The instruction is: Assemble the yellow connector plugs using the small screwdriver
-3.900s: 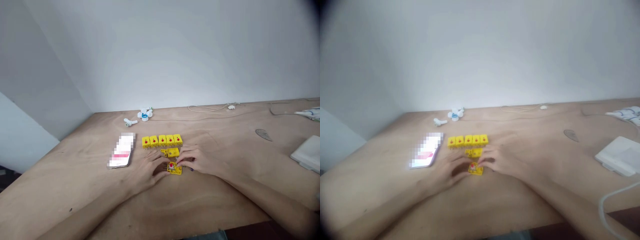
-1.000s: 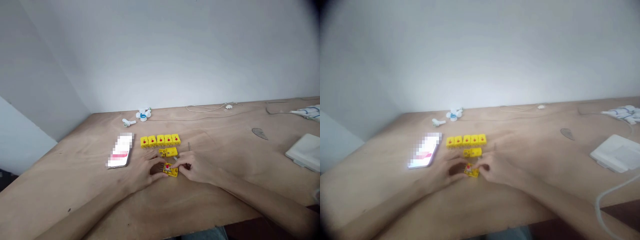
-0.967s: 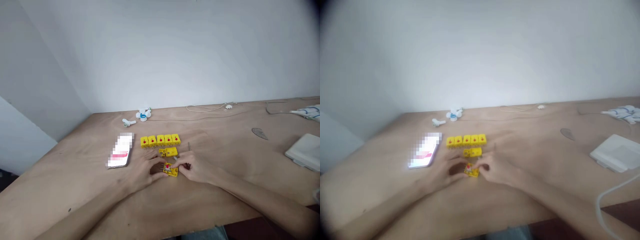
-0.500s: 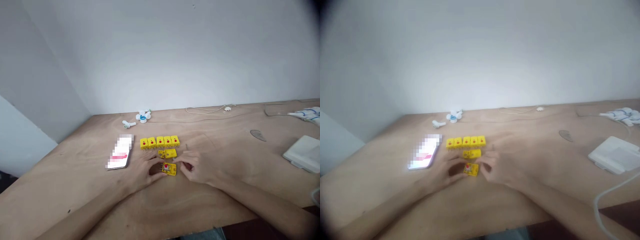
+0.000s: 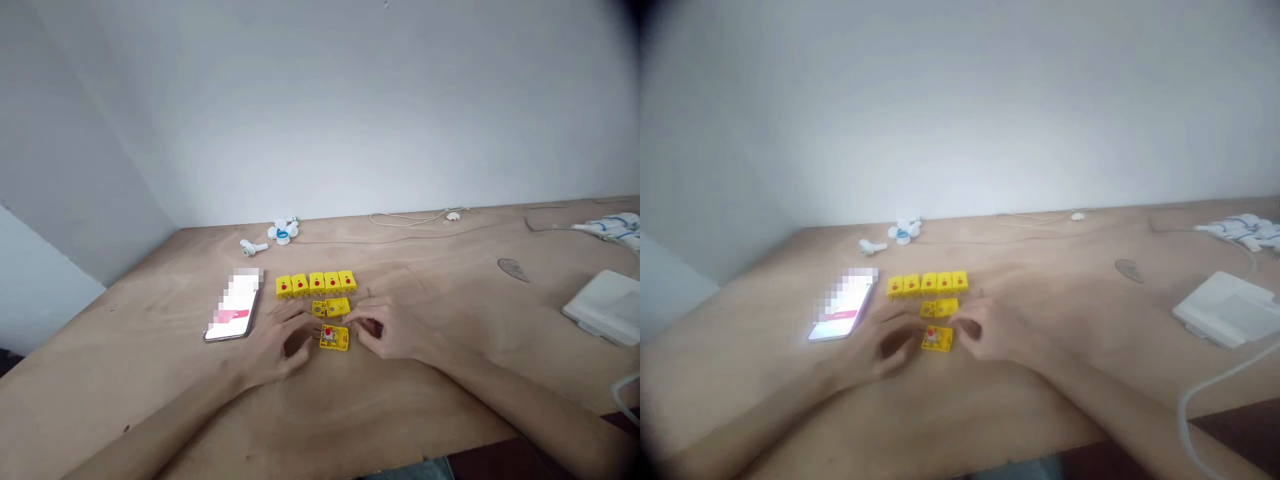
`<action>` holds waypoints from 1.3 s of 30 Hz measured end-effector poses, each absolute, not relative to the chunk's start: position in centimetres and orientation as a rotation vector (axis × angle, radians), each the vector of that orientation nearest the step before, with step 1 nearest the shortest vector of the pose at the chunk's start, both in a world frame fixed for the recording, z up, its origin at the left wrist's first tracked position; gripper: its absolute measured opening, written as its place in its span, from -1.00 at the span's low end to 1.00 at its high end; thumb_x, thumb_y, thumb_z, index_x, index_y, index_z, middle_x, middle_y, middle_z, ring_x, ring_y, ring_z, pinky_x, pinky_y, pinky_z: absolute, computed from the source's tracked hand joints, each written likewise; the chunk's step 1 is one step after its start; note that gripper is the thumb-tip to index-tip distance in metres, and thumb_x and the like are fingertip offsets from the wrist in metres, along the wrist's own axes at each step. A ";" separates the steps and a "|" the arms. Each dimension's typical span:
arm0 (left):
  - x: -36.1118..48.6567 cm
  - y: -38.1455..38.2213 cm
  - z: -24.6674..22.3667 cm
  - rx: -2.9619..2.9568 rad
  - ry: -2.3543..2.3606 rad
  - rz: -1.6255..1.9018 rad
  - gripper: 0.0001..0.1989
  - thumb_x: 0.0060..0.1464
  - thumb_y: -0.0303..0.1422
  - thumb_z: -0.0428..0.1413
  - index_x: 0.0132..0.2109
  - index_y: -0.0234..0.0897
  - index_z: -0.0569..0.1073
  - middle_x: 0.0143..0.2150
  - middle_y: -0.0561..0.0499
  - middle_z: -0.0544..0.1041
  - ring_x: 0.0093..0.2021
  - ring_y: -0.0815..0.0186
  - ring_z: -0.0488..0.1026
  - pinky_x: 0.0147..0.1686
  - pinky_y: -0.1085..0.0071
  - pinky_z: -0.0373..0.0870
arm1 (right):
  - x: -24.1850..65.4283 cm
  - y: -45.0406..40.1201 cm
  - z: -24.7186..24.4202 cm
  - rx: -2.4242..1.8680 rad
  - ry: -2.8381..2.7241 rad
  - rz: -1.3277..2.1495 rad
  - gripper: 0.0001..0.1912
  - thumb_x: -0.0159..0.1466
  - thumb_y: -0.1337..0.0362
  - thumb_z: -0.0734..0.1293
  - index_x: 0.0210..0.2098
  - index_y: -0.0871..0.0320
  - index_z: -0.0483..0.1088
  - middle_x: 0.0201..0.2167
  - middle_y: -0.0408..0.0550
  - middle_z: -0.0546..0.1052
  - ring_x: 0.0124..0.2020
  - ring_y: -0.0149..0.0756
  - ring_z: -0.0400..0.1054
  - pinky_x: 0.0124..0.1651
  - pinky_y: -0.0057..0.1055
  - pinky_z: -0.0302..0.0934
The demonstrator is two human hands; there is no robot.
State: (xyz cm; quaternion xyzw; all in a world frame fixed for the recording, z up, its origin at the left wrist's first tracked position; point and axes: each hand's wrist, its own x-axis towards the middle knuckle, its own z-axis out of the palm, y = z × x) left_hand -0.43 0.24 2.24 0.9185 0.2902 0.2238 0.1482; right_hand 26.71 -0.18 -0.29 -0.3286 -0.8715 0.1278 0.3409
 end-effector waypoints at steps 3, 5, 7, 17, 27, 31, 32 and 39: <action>-0.4 0.2 2.2 2.655 0.811 0.666 -0.65 0.14 -0.50 0.06 0.04 -0.15 0.52 0.03 -0.06 0.56 0.06 0.09 0.47 0.11 0.07 0.40 | 26.2 -0.6 0.0 -0.821 -2.272 0.377 -0.73 0.24 0.25 0.44 -0.06 0.10 0.56 -0.37 -0.09 0.62 -0.43 -0.29 0.44 -0.34 -0.38 0.31; -0.4 0.2 2.1 2.660 0.791 0.698 -0.65 0.14 -0.51 0.06 0.04 -0.16 0.52 0.05 -0.08 0.56 0.07 0.09 0.47 0.11 0.08 0.41 | 25.9 -0.7 0.0 -0.809 -2.290 0.397 -0.62 0.26 0.12 0.45 0.04 0.09 0.53 -0.11 0.01 0.63 -0.21 -0.19 0.52 -0.14 -0.31 0.40; -0.4 0.1 2.0 2.667 0.772 0.727 -0.67 0.14 -0.51 0.07 0.03 -0.19 0.53 0.04 -0.09 0.57 0.06 0.10 0.48 0.10 0.08 0.42 | 25.7 -0.7 -0.1 -0.820 -2.317 0.419 -0.59 0.27 0.08 0.44 0.07 0.07 0.52 0.04 0.00 0.59 -0.05 -0.15 0.52 0.00 -0.27 0.40; -0.3 0.2 1.8 2.723 0.680 0.774 -0.71 0.19 -0.49 0.08 0.03 -0.20 0.53 0.08 -0.07 0.59 0.10 0.13 0.51 0.18 0.08 0.41 | 25.3 -0.8 -0.1 -0.921 -2.320 0.394 -0.67 0.22 0.18 0.47 -0.02 0.04 0.55 0.03 -0.03 0.54 -0.02 -0.14 0.49 0.00 -0.27 0.42; -0.4 0.1 1.6 2.751 0.714 0.773 -0.68 0.22 -0.43 0.09 0.11 -0.19 0.49 0.13 -0.10 0.56 0.14 0.11 0.49 0.18 0.07 0.41 | 25.2 -0.7 -0.1 -0.867 -2.314 0.440 -0.66 0.25 0.23 0.46 0.02 0.07 0.54 0.01 -0.02 0.58 -0.03 -0.15 0.50 0.05 -0.24 0.41; -0.5 0.1 2.0 2.721 0.722 0.796 -0.68 0.23 -0.45 0.07 0.10 -0.17 0.49 0.12 -0.09 0.56 0.14 0.11 0.48 0.16 0.07 0.41 | 25.2 -0.6 0.0 -0.830 -2.221 0.557 -0.69 0.26 0.22 0.45 -0.01 0.07 0.56 -0.03 -0.01 0.59 -0.08 -0.17 0.51 0.00 -0.25 0.42; -0.6 0.2 2.1 2.705 0.736 0.810 -0.68 0.23 -0.46 0.06 0.09 -0.17 0.50 0.10 -0.09 0.57 0.11 0.11 0.49 0.13 0.07 0.43 | 25.2 -0.5 0.0 -0.833 -2.175 0.610 -0.70 0.24 0.21 0.46 -0.03 0.06 0.57 -0.05 -0.01 0.60 -0.09 -0.18 0.51 -0.03 -0.26 0.43; -1.0 0.0 2.0 2.636 0.771 0.890 -0.60 0.11 -0.49 0.08 0.10 -0.20 0.47 0.03 -0.11 0.57 0.04 0.07 0.50 0.06 0.05 0.46 | 25.3 -0.1 0.1 -0.858 -1.861 1.048 -0.70 0.17 0.17 0.53 -0.12 0.13 0.62 -0.19 0.02 0.63 -0.23 -0.20 0.49 -0.23 -0.31 0.40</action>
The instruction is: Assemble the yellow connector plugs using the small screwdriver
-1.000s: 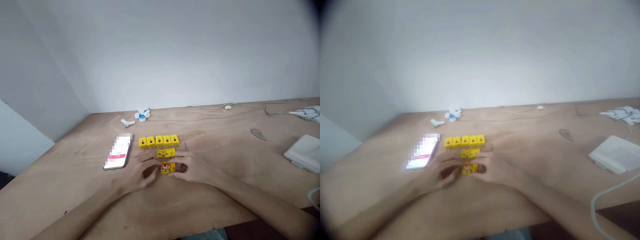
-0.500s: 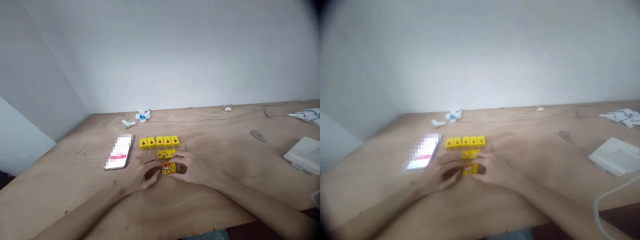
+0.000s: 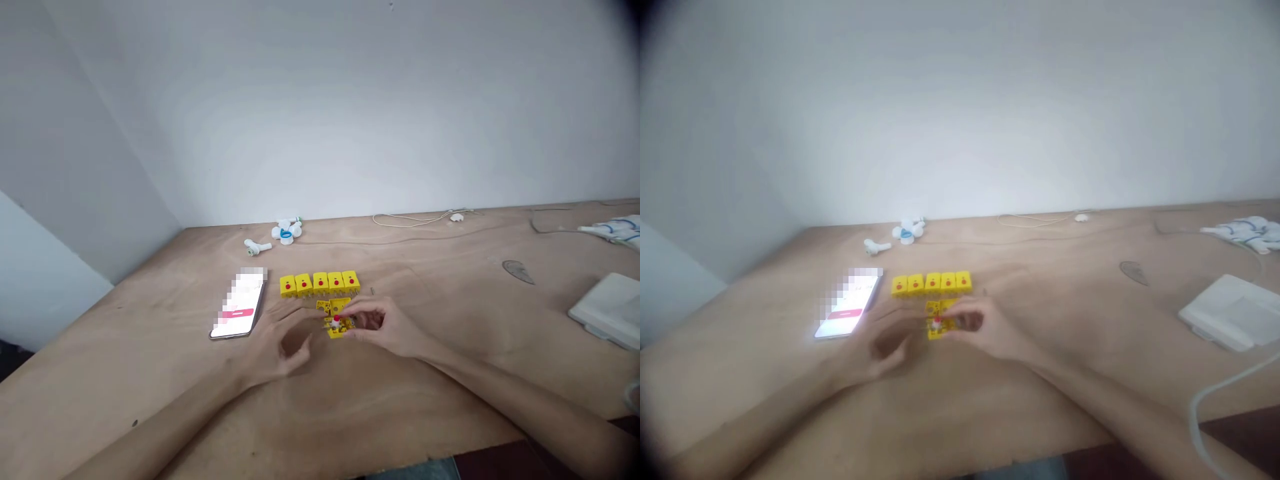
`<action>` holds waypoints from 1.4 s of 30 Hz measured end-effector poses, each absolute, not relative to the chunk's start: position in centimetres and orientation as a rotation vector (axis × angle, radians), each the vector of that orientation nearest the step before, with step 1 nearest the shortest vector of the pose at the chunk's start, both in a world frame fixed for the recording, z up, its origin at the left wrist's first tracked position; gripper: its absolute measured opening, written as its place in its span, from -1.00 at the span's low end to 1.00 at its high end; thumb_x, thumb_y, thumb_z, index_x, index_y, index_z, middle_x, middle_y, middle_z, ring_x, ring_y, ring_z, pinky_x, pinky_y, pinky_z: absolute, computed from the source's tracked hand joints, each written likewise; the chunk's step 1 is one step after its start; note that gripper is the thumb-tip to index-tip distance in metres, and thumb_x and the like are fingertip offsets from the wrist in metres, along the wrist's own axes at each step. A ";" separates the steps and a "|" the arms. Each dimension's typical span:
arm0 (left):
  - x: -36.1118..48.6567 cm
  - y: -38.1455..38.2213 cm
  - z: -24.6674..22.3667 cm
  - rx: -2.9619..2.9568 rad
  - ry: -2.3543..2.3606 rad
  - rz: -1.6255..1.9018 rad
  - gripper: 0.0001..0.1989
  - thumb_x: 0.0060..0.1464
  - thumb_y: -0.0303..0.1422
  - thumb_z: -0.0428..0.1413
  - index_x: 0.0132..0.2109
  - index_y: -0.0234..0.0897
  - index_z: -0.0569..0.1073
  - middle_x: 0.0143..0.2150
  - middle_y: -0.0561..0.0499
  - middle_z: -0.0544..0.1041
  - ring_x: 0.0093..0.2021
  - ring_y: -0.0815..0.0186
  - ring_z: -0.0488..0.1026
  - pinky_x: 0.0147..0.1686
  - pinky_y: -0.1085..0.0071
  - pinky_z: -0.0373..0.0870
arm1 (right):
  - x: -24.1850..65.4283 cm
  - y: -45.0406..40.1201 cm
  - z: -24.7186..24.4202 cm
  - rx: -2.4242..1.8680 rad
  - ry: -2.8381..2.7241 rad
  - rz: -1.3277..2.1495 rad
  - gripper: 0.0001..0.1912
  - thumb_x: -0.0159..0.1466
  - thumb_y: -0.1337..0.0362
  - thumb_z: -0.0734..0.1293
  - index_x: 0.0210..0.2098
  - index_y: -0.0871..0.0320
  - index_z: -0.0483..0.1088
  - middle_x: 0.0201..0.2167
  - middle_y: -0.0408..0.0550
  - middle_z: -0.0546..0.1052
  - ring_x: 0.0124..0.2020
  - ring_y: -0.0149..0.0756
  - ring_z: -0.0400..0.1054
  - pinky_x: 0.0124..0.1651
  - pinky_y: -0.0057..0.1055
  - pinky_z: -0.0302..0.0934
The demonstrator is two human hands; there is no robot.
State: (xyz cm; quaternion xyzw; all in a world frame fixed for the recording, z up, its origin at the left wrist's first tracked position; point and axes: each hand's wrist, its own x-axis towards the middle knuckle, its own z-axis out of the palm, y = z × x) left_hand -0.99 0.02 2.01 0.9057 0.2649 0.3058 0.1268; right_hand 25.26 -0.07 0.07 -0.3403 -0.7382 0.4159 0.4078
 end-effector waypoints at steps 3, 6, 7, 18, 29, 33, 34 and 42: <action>-0.7 -0.4 1.8 2.617 0.811 0.941 -0.69 0.18 -0.41 0.15 0.08 -0.19 0.48 0.01 -0.11 0.57 0.03 0.08 0.50 0.05 0.08 0.47 | 25.3 0.0 0.1 -0.852 -1.729 1.291 -0.68 0.13 0.19 0.56 -0.13 0.12 0.62 -0.20 -0.02 0.64 -0.23 -0.21 0.50 -0.20 -0.32 0.40; -0.5 -0.6 1.8 2.590 0.838 0.940 -0.73 0.23 -0.34 0.19 0.07 -0.16 0.48 0.01 -0.09 0.56 0.03 0.10 0.50 0.04 0.12 0.49 | 25.3 0.0 0.1 -0.850 -1.613 1.454 -0.69 0.11 0.20 0.57 -0.15 0.11 0.62 -0.24 -0.06 0.64 -0.25 -0.24 0.51 -0.19 -0.33 0.40; -0.5 -0.6 1.8 2.585 0.843 0.937 -0.74 0.23 -0.32 0.19 0.07 -0.15 0.48 0.01 -0.09 0.56 0.03 0.11 0.50 0.03 0.13 0.49 | 25.2 -0.1 0.2 -0.850 -1.582 1.489 -0.70 0.11 0.19 0.57 -0.17 0.11 0.61 -0.26 -0.07 0.64 -0.25 -0.25 0.52 -0.17 -0.34 0.40; -0.8 -0.6 1.6 2.539 0.871 0.913 -0.75 0.31 -0.28 0.14 0.10 -0.14 0.45 0.04 -0.09 0.54 0.07 0.12 0.48 0.08 0.13 0.46 | 25.4 -0.6 1.8 -0.829 -1.607 1.536 -0.70 0.15 0.11 0.55 -0.24 0.13 0.50 -0.18 -0.06 0.62 -0.13 -0.26 0.51 0.00 -0.30 0.37; -0.6 -0.8 1.9 2.548 0.849 0.939 -0.74 0.28 -0.27 0.16 0.08 -0.16 0.48 0.00 -0.08 0.56 0.04 0.11 0.49 0.06 0.12 0.46 | 25.5 -0.7 1.1 -0.847 -1.787 1.278 -0.69 0.21 0.08 0.49 -0.37 0.15 0.37 -0.18 -0.02 0.57 -0.22 -0.25 0.47 -0.19 -0.33 0.35; -0.6 -0.9 2.3 2.591 0.796 0.934 -0.62 0.12 -0.27 0.27 0.08 -0.19 0.48 0.01 -0.11 0.55 0.03 0.08 0.49 0.06 0.11 0.45 | 25.7 -0.7 0.9 -0.867 -2.086 0.814 -0.76 0.20 0.15 0.51 -0.34 0.12 0.42 -0.17 -0.04 0.57 -0.20 -0.22 0.43 -0.14 -0.29 0.30; -0.5 -0.8 2.4 2.610 0.753 0.930 -0.62 0.11 -0.28 0.27 0.07 -0.19 0.48 0.01 -0.11 0.56 0.03 0.08 0.49 0.06 0.11 0.45 | 25.7 -0.6 0.9 -0.854 -2.157 0.729 -0.77 0.19 0.16 0.51 -0.33 0.11 0.42 -0.19 -0.05 0.57 -0.18 -0.20 0.42 -0.12 -0.27 0.29; -0.5 -0.3 2.3 2.683 0.518 0.830 -0.78 0.14 -0.35 0.21 -0.05 -0.23 0.51 -0.11 -0.06 0.62 -0.08 0.16 0.55 0.02 0.18 0.45 | 25.5 -0.4 0.3 -0.829 -2.348 0.480 -0.80 0.21 0.18 0.50 -0.29 0.11 0.45 -0.26 -0.04 0.57 -0.16 -0.15 0.37 -0.14 -0.24 0.26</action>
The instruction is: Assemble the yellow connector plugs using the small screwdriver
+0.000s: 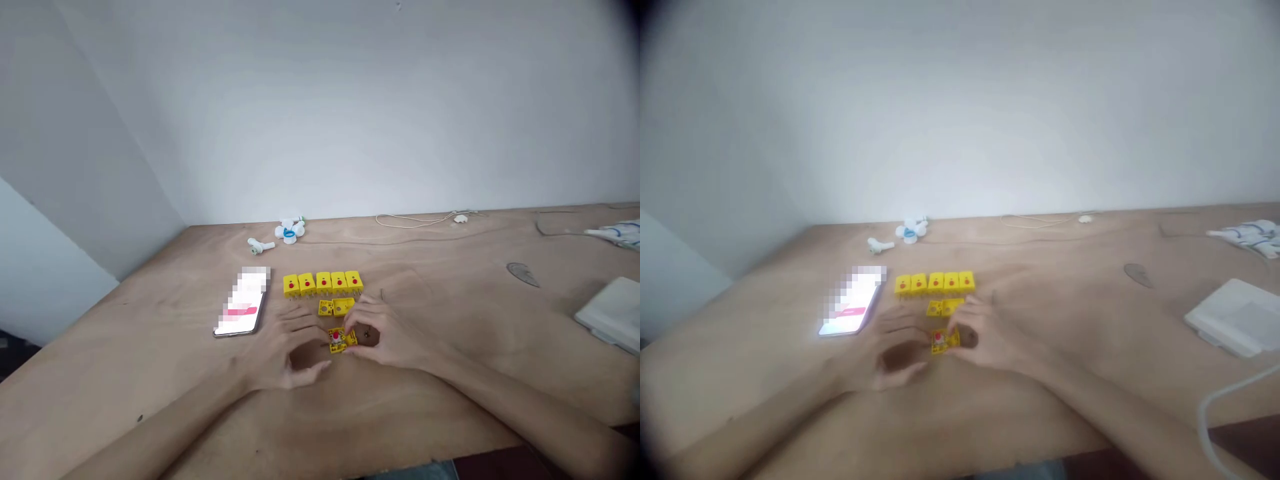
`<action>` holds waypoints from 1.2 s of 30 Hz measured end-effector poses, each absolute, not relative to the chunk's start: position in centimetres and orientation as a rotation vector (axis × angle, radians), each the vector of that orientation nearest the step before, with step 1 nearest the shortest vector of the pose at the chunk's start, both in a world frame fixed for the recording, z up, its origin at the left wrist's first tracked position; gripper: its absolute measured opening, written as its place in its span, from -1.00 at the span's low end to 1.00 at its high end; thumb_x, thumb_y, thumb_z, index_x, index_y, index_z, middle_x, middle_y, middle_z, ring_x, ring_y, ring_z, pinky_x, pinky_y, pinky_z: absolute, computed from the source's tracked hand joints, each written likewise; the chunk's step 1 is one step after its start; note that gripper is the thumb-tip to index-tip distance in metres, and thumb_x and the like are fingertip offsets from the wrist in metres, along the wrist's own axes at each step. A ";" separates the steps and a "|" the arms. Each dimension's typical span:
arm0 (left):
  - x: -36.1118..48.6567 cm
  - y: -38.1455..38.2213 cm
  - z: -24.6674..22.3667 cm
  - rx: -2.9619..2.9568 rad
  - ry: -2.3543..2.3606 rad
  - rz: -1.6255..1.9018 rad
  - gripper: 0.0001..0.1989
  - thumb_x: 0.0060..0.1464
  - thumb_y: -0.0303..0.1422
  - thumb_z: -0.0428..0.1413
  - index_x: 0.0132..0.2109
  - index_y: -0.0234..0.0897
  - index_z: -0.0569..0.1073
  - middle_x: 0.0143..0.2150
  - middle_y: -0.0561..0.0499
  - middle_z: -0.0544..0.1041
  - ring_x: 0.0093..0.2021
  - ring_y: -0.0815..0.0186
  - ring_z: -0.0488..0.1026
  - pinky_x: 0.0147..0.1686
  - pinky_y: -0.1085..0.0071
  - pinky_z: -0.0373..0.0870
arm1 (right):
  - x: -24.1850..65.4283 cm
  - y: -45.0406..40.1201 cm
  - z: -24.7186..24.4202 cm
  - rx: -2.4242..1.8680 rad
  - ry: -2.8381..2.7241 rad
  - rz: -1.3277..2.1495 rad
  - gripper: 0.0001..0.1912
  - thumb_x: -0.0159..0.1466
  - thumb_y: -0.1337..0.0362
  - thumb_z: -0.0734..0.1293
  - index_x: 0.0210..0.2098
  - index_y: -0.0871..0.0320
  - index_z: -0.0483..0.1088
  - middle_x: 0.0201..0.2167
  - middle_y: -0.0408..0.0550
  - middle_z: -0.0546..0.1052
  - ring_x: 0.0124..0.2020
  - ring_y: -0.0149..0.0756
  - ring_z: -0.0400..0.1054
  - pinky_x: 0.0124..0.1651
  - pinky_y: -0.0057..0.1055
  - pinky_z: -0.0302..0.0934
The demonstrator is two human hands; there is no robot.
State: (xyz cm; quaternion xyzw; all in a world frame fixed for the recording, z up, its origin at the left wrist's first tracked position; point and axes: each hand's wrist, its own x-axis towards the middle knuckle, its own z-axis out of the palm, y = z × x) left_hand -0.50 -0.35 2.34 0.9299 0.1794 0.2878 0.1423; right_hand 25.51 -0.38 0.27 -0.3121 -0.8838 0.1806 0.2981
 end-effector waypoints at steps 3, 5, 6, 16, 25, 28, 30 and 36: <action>-0.6 -0.2 2.2 2.688 0.488 0.779 -0.72 0.14 -0.35 0.20 0.01 -0.22 0.52 -0.06 -0.07 0.63 -0.04 0.14 0.54 0.05 0.16 0.44 | 25.5 -0.3 0.1 -0.795 -2.348 0.484 -0.81 0.24 0.15 0.49 -0.31 0.11 0.46 -0.26 -0.04 0.58 -0.16 -0.15 0.38 -0.14 -0.24 0.27; -0.6 -0.1 2.2 2.693 0.469 0.749 -0.69 0.14 -0.34 0.19 0.05 -0.21 0.52 -0.02 -0.07 0.62 -0.01 0.14 0.54 0.08 0.15 0.43 | 25.5 -0.2 0.1 -0.791 -2.345 0.483 -0.80 0.24 0.14 0.49 -0.31 0.10 0.46 -0.26 -0.04 0.57 -0.16 -0.15 0.39 -0.13 -0.24 0.28; -0.6 -0.1 2.2 2.697 0.469 0.738 -0.69 0.15 -0.34 0.19 0.05 -0.20 0.52 -0.02 -0.07 0.62 -0.01 0.14 0.54 0.08 0.14 0.43 | 25.6 -0.2 0.1 -0.792 -2.346 0.483 -0.80 0.24 0.14 0.48 -0.31 0.10 0.46 -0.26 -0.04 0.57 -0.15 -0.14 0.39 -0.13 -0.24 0.28; -0.5 -0.2 2.6 2.716 0.444 0.723 -0.76 0.16 -0.38 0.16 -0.02 -0.25 0.55 -0.11 -0.09 0.64 -0.11 0.15 0.57 -0.01 0.17 0.49 | 25.5 -0.2 0.1 -0.787 -2.350 0.502 -0.82 0.25 0.16 0.48 -0.31 0.11 0.46 -0.26 -0.03 0.57 -0.16 -0.16 0.41 -0.13 -0.25 0.31; -0.1 -0.3 2.6 2.627 0.477 0.767 -0.81 0.21 -0.43 0.10 -0.09 -0.23 0.57 -0.19 -0.07 0.66 -0.18 0.19 0.59 -0.08 0.23 0.53 | 25.5 -0.2 0.0 -0.791 -2.328 0.523 -0.82 0.23 0.16 0.49 -0.33 0.10 0.46 -0.28 -0.05 0.58 -0.20 -0.17 0.42 -0.12 -0.24 0.31; 0.0 -0.3 2.4 2.626 0.497 0.760 -0.82 0.21 -0.45 0.10 -0.10 -0.23 0.57 -0.20 -0.07 0.65 -0.18 0.18 0.58 -0.09 0.21 0.53 | 25.5 -0.2 0.0 -0.797 -2.331 0.523 -0.81 0.24 0.15 0.49 -0.33 0.11 0.47 -0.29 -0.05 0.59 -0.19 -0.17 0.41 -0.14 -0.25 0.31; 0.0 -0.3 2.4 2.624 0.515 0.745 -0.82 0.22 -0.45 0.09 -0.11 -0.22 0.58 -0.21 -0.07 0.65 -0.18 0.19 0.58 -0.08 0.21 0.53 | 25.4 -0.2 0.0 -0.798 -2.332 0.521 -0.81 0.24 0.14 0.48 -0.35 0.11 0.47 -0.28 -0.05 0.60 -0.19 -0.17 0.42 -0.14 -0.25 0.31; 0.1 -0.5 2.7 2.628 0.567 0.699 -0.83 0.27 -0.44 0.06 -0.16 -0.23 0.57 -0.22 -0.05 0.63 -0.20 0.21 0.55 -0.13 0.25 0.51 | 25.4 -0.2 -0.1 -0.794 -2.346 0.487 -0.81 0.25 0.13 0.47 -0.35 0.12 0.49 -0.24 -0.03 0.61 -0.18 -0.17 0.41 -0.11 -0.23 0.33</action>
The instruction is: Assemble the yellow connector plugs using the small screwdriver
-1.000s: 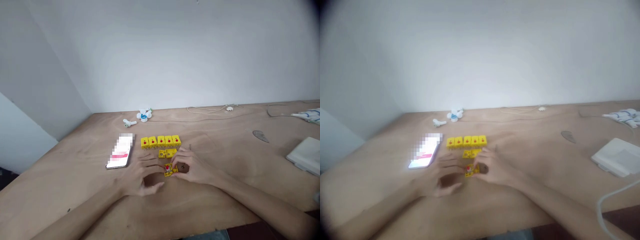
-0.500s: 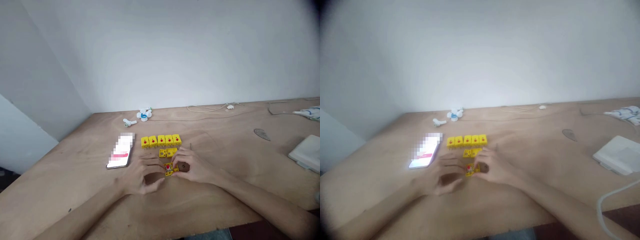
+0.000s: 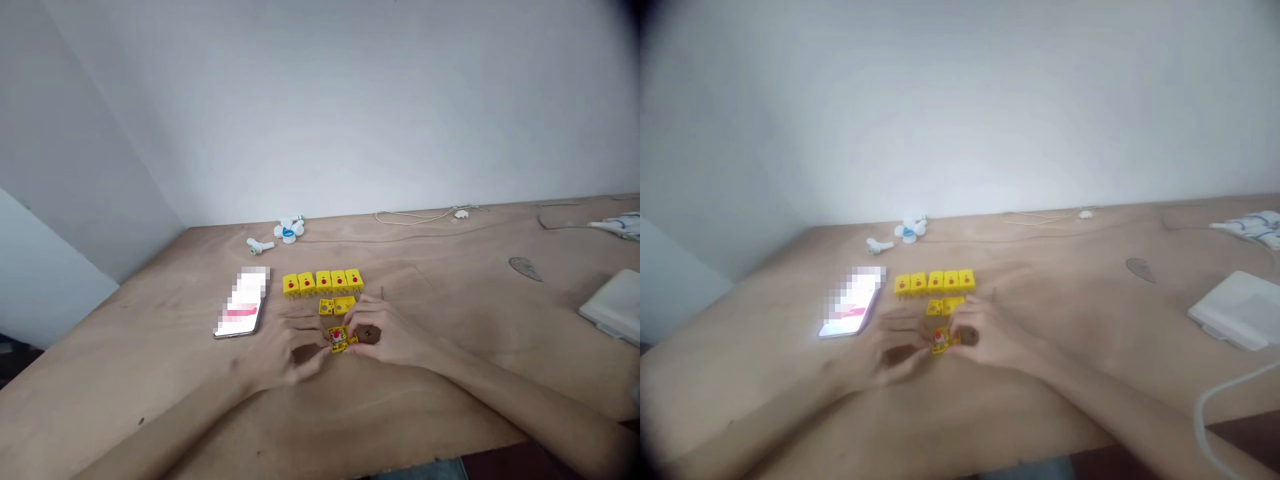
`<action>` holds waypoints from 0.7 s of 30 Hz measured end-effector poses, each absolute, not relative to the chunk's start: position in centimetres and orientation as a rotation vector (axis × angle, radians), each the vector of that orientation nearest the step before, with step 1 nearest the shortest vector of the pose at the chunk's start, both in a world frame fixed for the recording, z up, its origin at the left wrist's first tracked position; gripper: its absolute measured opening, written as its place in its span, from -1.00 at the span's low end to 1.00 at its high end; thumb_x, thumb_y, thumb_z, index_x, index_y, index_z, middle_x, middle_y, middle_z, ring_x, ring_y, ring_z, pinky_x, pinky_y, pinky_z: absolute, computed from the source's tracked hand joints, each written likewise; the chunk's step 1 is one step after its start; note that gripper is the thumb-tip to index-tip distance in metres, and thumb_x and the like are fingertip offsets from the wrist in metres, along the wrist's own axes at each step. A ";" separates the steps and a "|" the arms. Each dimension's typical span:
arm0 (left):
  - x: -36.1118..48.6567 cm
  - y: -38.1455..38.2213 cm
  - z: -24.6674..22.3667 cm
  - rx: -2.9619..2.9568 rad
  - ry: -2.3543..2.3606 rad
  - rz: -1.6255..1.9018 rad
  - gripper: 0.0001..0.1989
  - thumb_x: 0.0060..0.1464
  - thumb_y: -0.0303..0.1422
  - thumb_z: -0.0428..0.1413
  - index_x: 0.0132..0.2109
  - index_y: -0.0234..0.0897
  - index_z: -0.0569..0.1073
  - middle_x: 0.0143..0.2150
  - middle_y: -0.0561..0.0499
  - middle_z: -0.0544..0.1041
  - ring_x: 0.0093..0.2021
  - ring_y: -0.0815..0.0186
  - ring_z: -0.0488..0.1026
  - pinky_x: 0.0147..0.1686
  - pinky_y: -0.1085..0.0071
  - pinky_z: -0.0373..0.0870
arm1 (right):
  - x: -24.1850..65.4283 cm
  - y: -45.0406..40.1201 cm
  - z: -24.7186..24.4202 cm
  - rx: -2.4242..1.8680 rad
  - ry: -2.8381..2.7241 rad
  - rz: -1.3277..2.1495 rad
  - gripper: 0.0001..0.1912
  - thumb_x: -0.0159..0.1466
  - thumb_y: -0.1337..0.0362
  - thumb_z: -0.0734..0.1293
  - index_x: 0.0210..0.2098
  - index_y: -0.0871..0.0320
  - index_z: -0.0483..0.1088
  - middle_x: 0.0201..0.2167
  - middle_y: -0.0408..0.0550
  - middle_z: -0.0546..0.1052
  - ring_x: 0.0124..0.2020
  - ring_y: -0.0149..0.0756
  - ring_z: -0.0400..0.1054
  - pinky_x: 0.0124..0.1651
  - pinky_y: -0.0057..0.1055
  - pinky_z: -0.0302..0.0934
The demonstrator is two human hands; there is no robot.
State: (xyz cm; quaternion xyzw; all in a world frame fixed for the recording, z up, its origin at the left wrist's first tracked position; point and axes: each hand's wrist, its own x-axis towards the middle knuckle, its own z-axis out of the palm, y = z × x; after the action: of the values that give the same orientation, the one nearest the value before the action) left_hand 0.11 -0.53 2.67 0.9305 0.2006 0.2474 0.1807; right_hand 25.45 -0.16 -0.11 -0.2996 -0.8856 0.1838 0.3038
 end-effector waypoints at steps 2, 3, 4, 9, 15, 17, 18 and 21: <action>0.1 -0.6 2.6 2.660 0.570 0.697 -0.81 0.28 -0.44 0.04 -0.13 -0.22 0.57 -0.21 -0.05 0.63 -0.19 0.20 0.54 -0.12 0.23 0.50 | 25.5 -0.1 -0.1 -0.798 -2.359 0.451 -0.81 0.27 0.14 0.46 -0.35 0.12 0.50 -0.24 -0.03 0.61 -0.18 -0.17 0.40 -0.12 -0.22 0.33; 0.1 -0.5 2.5 2.675 0.569 0.704 -0.81 0.28 -0.45 0.04 -0.12 -0.22 0.56 -0.20 -0.05 0.63 -0.18 0.20 0.54 -0.10 0.23 0.49 | 25.6 0.0 -0.1 -0.801 -2.364 0.435 -0.82 0.28 0.14 0.45 -0.35 0.12 0.50 -0.24 -0.03 0.61 -0.17 -0.16 0.40 -0.13 -0.22 0.32; 0.1 -0.5 2.4 2.686 0.567 0.712 -0.80 0.28 -0.45 0.04 -0.11 -0.22 0.56 -0.19 -0.05 0.63 -0.16 0.20 0.54 -0.08 0.22 0.48 | 25.6 0.0 0.0 -0.802 -2.368 0.423 -0.83 0.29 0.15 0.44 -0.35 0.12 0.49 -0.24 -0.03 0.61 -0.17 -0.16 0.40 -0.14 -0.22 0.32; -0.1 -0.1 2.0 2.727 0.559 0.739 -0.80 0.25 -0.48 0.06 -0.07 -0.22 0.55 -0.11 -0.05 0.63 -0.11 0.19 0.54 0.00 0.21 0.46 | 25.8 0.2 0.3 -0.772 -2.354 0.411 -0.83 0.24 0.17 0.47 -0.35 0.11 0.48 -0.21 -0.03 0.60 -0.16 -0.16 0.42 -0.11 -0.22 0.31; -0.3 -0.4 2.3 2.734 0.569 0.790 -0.79 0.25 -0.46 0.07 -0.03 -0.22 0.54 -0.09 -0.06 0.63 -0.08 0.19 0.55 0.01 0.21 0.47 | 26.1 0.2 0.6 -0.713 -2.350 0.398 -0.91 0.17 0.33 0.46 -0.32 0.11 0.47 -0.18 -0.02 0.58 -0.15 -0.18 0.42 -0.05 -0.20 0.33; -0.4 -0.4 2.3 2.697 0.652 0.829 -0.79 0.27 -0.45 0.06 -0.02 -0.21 0.54 -0.07 -0.06 0.62 -0.06 0.18 0.54 0.01 0.20 0.47 | 26.2 0.3 0.6 -0.698 -2.355 0.394 -0.91 0.17 0.36 0.45 -0.33 0.12 0.47 -0.20 -0.03 0.58 -0.16 -0.19 0.42 -0.06 -0.22 0.33; -0.4 -0.4 2.3 2.674 0.727 0.834 -0.78 0.29 -0.44 0.04 -0.01 -0.20 0.53 -0.06 -0.06 0.62 -0.05 0.17 0.53 0.01 0.20 0.47 | 26.2 0.3 0.5 -0.698 -2.353 0.392 -0.92 0.18 0.37 0.45 -0.34 0.12 0.47 -0.21 -0.03 0.58 -0.17 -0.20 0.43 -0.07 -0.23 0.33; -0.6 0.3 1.9 2.638 0.972 0.767 -0.76 0.33 -0.42 -0.01 0.01 -0.19 0.51 -0.02 -0.07 0.59 -0.01 0.14 0.51 -0.01 0.17 0.47 | 26.1 0.3 0.5 -0.706 -2.344 0.399 -0.95 0.23 0.31 0.45 -0.34 0.13 0.49 -0.21 -0.03 0.59 -0.19 -0.22 0.44 -0.10 -0.25 0.33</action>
State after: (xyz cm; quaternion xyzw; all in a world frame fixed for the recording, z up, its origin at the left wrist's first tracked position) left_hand -0.59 0.34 1.94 0.8994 0.3315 0.2614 0.1133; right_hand 26.09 0.27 0.49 -0.2692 -0.8939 0.1520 0.3244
